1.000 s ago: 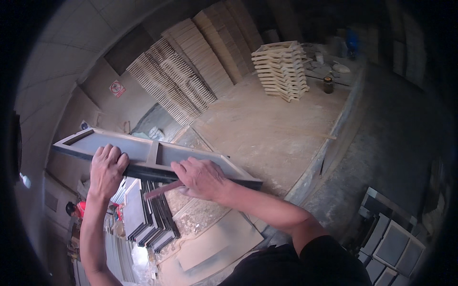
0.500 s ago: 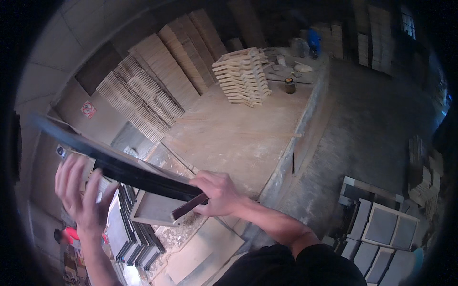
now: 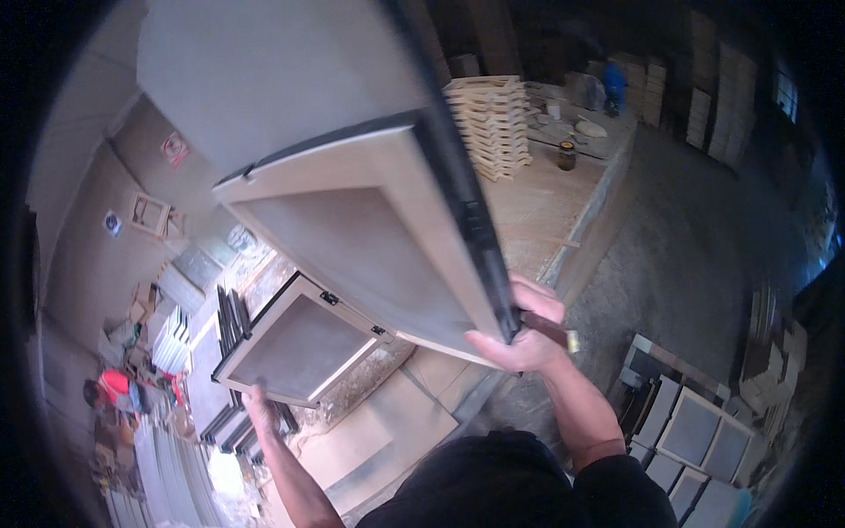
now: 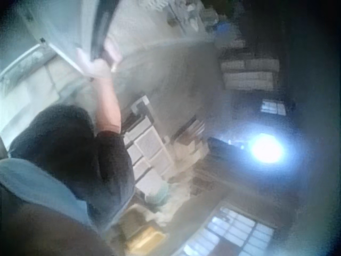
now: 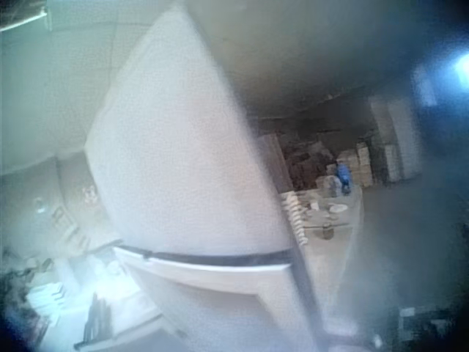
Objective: The person repeatedly picks up rectangular panels, inserts a thin metal rod into a slot on the panel, and places the panel on a growing stack. The person handles the panels one at a time and uses a small metal rod as a tool.
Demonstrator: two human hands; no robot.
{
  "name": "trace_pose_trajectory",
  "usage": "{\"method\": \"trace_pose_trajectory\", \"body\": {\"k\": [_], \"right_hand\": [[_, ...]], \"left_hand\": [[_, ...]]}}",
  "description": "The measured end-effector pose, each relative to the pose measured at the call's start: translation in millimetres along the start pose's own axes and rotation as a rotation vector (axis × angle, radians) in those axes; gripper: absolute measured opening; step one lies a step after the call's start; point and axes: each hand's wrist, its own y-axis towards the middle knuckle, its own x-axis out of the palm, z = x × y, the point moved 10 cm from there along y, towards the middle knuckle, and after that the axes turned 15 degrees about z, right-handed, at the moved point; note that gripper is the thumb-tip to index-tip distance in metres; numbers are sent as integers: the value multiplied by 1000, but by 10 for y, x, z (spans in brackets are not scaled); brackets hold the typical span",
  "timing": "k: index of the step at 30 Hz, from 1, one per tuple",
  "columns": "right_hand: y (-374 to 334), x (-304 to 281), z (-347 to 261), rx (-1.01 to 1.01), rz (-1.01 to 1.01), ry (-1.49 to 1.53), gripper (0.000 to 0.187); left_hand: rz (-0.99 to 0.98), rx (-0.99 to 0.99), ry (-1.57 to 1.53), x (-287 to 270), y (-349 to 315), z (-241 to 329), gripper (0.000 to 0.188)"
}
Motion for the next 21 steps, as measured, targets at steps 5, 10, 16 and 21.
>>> {"method": "trace_pose_trajectory", "body": {"k": [5, 10, 16, 21], "right_hand": [[-131, 71, 98, 80, 22, -37, 38], [-282, 355, 165, 34, 32, -174, 33], [-459, 612, 626, -76, 111, -291, 32], [-558, 776, 1200, -110, 75, -349, 42]], "left_hand": [[97, 0, -47, 394, -179, 137, 63], [204, 210, 83, 553, -419, 398, 46], [265, 339, 228, 1057, -731, 200, 27], [290, 391, 163, 1276, -800, -48, 24]]}}
